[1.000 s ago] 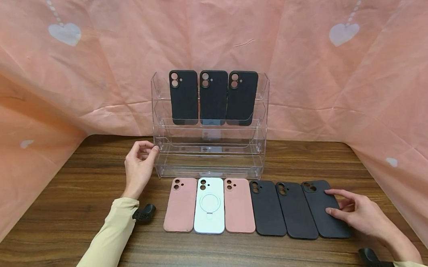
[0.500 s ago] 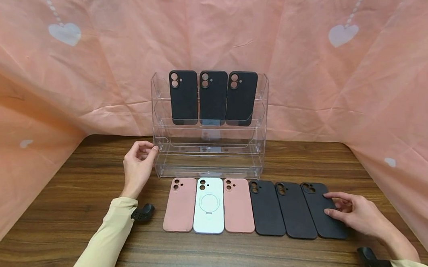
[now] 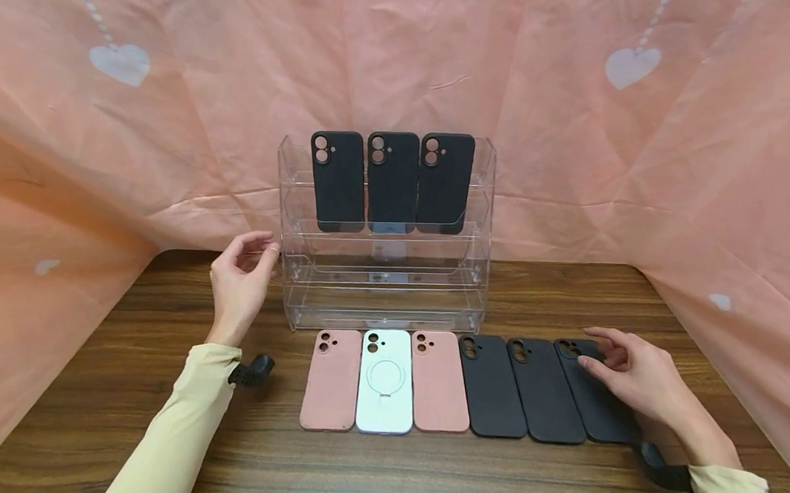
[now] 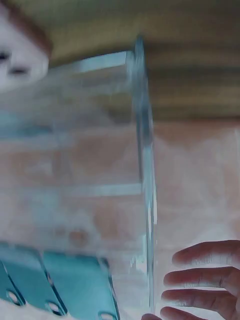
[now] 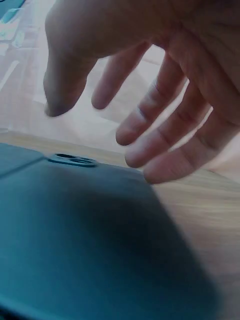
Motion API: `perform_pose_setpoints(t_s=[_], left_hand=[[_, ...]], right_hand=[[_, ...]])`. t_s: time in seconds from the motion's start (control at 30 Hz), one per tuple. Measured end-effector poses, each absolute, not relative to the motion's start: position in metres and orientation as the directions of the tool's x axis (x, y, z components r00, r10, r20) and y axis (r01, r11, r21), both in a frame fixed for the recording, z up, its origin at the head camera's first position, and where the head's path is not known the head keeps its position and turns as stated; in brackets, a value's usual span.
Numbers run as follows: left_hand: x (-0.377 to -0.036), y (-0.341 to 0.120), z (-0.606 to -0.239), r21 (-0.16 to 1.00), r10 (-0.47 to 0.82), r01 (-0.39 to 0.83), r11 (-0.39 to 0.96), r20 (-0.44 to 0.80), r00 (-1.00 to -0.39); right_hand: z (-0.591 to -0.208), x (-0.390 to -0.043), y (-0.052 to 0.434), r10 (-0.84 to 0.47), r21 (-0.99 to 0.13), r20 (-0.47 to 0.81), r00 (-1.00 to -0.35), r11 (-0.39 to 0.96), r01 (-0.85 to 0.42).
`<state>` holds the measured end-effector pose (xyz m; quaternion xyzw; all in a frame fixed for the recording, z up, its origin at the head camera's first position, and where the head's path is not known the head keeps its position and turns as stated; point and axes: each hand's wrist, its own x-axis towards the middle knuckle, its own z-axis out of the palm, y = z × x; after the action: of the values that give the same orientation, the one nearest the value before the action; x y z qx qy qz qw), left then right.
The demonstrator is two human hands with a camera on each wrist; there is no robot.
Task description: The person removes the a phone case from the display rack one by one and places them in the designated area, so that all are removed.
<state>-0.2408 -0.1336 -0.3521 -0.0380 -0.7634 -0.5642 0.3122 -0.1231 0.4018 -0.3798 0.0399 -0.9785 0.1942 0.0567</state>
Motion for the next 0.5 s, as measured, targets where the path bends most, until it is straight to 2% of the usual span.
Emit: perform_pose_setpoints(t_s=[0.27, 0.5], left_hand=[[-0.246, -0.124, -0.317, 0.819, -0.262, 0.509, 0.265, 0.569, -0.779], [-0.254, -0.108, -0.299, 0.797, -0.190, 0.539, 0.272, 0.594, -0.782]], right_hand=[[-0.376, -0.139, 0.371, -0.056, -0.431, 0.340, -0.939, 0.878, -0.208], [-0.376, -0.154, 0.342, -0.020, -0.520, 0.406, -0.914, 0.817, -0.249]])
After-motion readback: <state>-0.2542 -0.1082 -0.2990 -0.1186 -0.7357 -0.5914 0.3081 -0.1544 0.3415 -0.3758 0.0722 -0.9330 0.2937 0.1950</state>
